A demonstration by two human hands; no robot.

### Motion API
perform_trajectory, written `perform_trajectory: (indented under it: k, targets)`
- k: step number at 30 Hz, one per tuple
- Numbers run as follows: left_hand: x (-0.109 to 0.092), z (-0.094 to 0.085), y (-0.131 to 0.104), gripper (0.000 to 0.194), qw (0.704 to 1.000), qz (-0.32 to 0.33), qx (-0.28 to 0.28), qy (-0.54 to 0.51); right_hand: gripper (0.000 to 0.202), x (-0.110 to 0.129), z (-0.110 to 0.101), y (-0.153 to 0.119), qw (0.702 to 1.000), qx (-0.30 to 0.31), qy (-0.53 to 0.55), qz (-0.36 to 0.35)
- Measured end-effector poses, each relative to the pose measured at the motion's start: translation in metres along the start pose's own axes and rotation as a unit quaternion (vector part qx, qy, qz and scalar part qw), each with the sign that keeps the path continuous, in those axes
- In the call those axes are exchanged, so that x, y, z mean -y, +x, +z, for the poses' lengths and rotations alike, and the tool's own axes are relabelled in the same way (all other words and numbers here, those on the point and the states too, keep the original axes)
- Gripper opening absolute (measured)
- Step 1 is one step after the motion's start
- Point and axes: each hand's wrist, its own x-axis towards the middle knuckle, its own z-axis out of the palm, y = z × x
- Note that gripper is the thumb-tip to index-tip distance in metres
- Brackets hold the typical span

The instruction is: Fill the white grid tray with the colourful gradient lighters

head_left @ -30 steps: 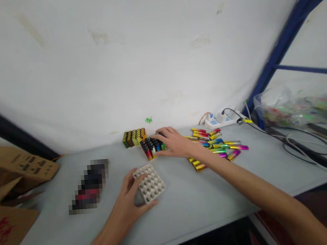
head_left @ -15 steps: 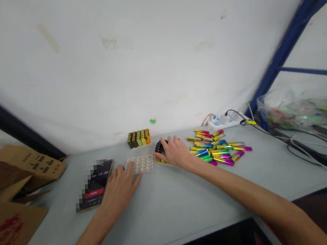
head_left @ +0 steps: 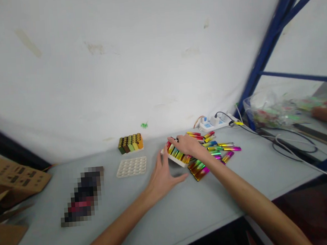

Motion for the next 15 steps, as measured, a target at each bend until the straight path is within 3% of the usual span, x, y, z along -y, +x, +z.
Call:
perform_trajectory:
  k: [3, 6, 12, 15]
  targets:
    - [-0.001, 0.021, 0.019, 0.123, 0.996, -0.021, -0.033, -0.078, 0.083, -0.007, 0.006, 0.001, 1.000, -0.023, -0.009, -0.018]
    - [0.001, 0.029, 0.032, 0.120, 0.991, -0.021, -0.075, -0.110, 0.062, -0.015, 0.010, 0.000, 0.996, -0.048, -0.042, -0.069]
    - [0.008, 0.020, 0.047, 0.109, 0.994, 0.033, -0.069, -0.076, 0.051, -0.013, 0.008, -0.014, 0.984, -0.138, -0.082, -0.076]
    - [0.013, 0.015, 0.055, 0.095, 0.996, 0.066, -0.037, -0.047, 0.043, -0.003, 0.010, -0.020, 0.972, -0.160, -0.051, -0.164]
